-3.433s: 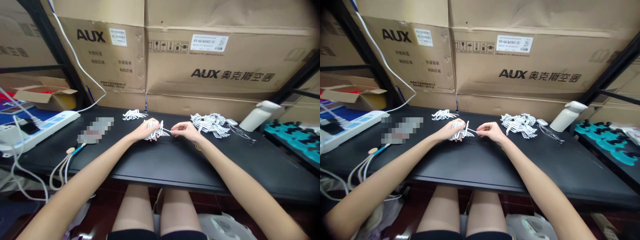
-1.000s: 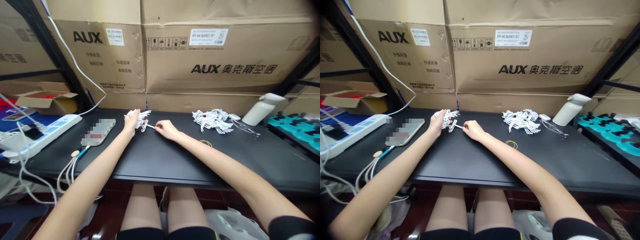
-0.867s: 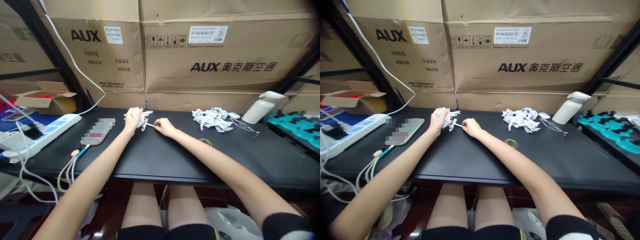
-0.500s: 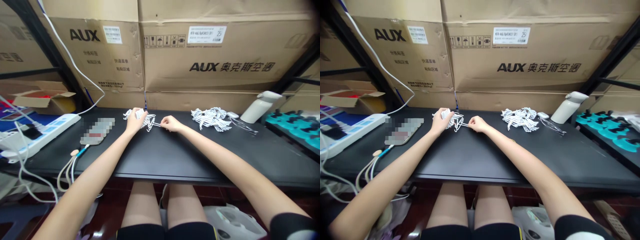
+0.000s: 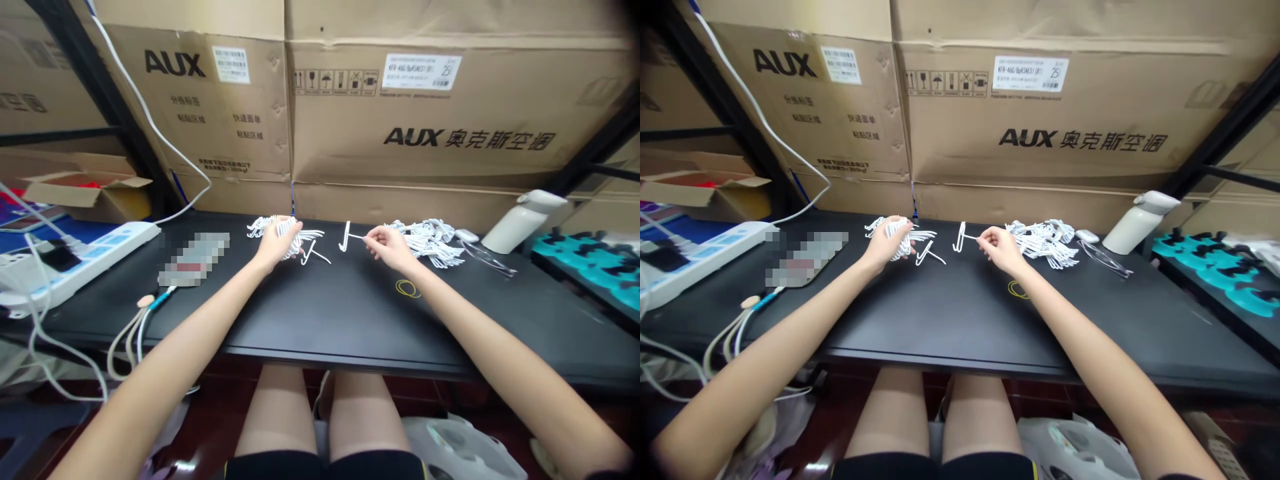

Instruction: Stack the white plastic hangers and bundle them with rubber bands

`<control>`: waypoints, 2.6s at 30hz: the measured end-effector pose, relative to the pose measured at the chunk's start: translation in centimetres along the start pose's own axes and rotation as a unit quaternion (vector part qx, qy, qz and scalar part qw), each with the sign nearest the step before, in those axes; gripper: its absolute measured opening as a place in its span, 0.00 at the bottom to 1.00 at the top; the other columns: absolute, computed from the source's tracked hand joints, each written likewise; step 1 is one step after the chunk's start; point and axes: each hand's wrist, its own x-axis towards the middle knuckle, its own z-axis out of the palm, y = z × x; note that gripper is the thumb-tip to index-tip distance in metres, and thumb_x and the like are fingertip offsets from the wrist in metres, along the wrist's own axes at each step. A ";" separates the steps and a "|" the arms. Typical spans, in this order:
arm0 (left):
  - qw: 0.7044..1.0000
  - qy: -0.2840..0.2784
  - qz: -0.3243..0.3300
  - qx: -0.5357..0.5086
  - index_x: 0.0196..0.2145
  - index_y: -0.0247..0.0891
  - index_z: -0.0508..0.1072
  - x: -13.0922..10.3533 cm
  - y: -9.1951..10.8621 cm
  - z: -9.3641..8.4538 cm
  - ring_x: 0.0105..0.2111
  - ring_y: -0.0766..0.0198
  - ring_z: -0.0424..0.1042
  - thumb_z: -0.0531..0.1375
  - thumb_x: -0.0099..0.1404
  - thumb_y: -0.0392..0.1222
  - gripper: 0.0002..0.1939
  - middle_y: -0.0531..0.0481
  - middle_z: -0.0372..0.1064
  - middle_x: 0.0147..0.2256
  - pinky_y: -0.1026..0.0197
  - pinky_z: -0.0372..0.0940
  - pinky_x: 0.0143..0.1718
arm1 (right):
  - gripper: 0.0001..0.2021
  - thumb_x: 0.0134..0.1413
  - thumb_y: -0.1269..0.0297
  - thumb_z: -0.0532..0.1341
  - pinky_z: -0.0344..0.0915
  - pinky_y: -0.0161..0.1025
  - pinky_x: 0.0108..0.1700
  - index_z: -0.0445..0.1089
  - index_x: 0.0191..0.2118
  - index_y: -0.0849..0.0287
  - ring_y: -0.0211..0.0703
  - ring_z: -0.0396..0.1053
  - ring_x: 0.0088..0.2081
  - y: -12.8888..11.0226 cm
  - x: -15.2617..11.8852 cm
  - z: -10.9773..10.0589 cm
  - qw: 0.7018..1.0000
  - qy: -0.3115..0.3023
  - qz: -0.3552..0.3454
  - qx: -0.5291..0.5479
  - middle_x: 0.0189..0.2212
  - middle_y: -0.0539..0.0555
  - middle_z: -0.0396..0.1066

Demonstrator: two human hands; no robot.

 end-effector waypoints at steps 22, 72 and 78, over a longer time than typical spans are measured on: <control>0.973 -0.232 0.019 -0.007 0.42 0.38 0.65 -2.4 0.8 1.7 0.21 0.60 0.74 0.67 0.53 0.47 0.22 0.51 0.72 0.27 0.61 0.69 0.22 | 0.17 0.48 0.49 0.64 0.66 0.33 0.22 0.67 0.30 0.60 0.35 0.65 0.23 -2.3 -2.3 0.4 0.993 -0.068 -0.041 0.087 0.21 0.49 0.67; 0.989 -0.103 -0.050 -0.092 0.41 0.35 0.68 -0.9 0.3 1.2 0.23 0.60 0.75 0.65 0.57 0.45 0.17 0.50 0.71 0.26 0.65 0.66 0.15 | 0.16 0.57 0.50 0.56 0.61 0.32 0.22 0.68 0.36 0.60 0.34 0.62 0.18 -2.4 -3.8 3.8 0.993 -0.080 -0.010 0.091 0.18 0.47 0.65; 0.990 0.007 -0.070 -0.126 0.36 0.33 0.69 0.2 0.4 0.1 0.23 0.63 0.74 0.64 0.57 0.43 0.13 0.51 0.70 0.25 0.68 0.65 0.14 | 0.07 0.53 0.63 0.60 0.64 0.34 0.33 0.70 0.33 0.62 0.36 0.67 0.28 -1.8 -2.4 5.4 0.991 -0.107 -0.047 -0.070 0.27 0.52 0.71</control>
